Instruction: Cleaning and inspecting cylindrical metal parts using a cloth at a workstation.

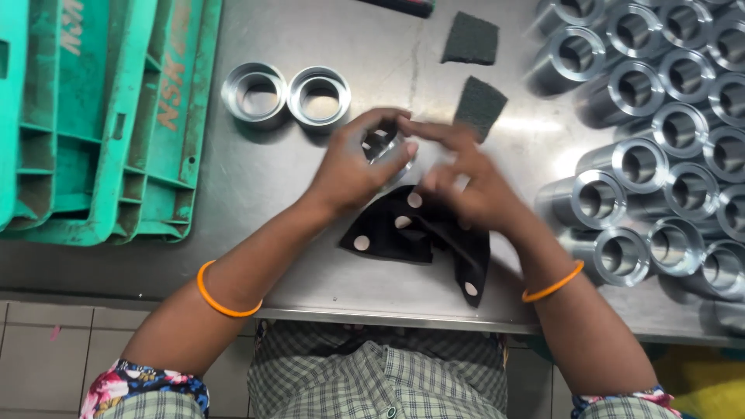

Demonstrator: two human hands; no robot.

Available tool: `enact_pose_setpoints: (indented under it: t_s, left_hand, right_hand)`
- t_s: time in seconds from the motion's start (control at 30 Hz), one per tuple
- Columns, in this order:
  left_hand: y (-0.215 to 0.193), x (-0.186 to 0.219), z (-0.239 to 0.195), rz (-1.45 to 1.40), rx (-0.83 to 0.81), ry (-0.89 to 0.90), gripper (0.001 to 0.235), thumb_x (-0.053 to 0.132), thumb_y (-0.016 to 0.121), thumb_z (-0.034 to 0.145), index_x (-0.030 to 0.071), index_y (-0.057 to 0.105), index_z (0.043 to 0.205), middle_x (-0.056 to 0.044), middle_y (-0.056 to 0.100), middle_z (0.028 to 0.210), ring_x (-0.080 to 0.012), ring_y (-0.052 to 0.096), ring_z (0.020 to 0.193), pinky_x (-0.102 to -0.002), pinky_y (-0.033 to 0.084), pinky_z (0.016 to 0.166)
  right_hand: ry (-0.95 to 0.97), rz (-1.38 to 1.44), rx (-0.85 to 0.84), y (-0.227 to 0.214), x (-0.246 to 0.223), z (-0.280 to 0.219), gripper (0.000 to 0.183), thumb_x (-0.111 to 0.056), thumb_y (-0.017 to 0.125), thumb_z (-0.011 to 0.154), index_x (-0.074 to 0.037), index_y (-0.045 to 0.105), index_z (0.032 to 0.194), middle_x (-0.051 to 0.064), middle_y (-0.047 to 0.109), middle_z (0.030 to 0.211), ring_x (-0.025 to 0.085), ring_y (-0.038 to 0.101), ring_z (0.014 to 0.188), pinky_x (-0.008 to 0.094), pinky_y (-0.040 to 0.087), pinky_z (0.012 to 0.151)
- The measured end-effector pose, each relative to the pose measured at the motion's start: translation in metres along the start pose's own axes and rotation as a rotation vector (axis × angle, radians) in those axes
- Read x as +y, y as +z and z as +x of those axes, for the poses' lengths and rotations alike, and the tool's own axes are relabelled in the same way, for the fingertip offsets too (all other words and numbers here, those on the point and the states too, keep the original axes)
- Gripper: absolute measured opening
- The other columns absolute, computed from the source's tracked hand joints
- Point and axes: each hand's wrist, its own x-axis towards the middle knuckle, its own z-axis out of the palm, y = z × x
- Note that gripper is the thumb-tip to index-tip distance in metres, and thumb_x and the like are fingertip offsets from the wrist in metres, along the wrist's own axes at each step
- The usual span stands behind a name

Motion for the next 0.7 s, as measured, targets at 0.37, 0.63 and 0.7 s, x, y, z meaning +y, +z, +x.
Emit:
enact_pose_setpoints:
  t_s: [0.37,0.63,0.7]
  left_hand:
    - [-0.009,0.005,0.0,1.462,0.239,0.228,0.021,0.022,0.076,0.075,0.01,0.076,0.093,-0.006,0.069,0.106,-0.0279,0.05,0.11,-0.056,0.028,0.096]
    - [0.007,-0.024,-0.002,0.635,0.096,0.491,0.056,0.044,0.072,0.099,0.003,0.06,0.136,-0.016,0.057,0.134,-0.0339,0.039,0.131,-0.046,0.035,0.111]
    - [0.011,-0.018,-0.01,0.479,0.006,0.388,0.052,0.047,0.066,0.102,0.006,0.062,0.134,-0.012,0.06,0.13,-0.0291,0.044,0.13,-0.043,0.039,0.112]
  right_hand:
    - [0.548,-1.103,0.393,-0.096,0.025,-0.016,0.07,-0.016,0.073,0.084,0.002,0.049,0.147,0.026,0.061,0.128,0.047,0.057,0.118,0.081,0.031,0.095]
    - [0.411,0.567,0.289,-0.07,-0.111,0.013,0.055,0.003,0.068,0.085,-0.005,0.058,0.138,0.009,0.059,0.115,0.015,0.059,0.095,0.027,0.049,0.069]
    - [0.341,0.584,0.28,-0.043,-0.111,0.019,0.051,0.004,0.063,0.084,-0.004,0.061,0.135,0.009,0.063,0.117,0.015,0.062,0.095,0.027,0.051,0.066]
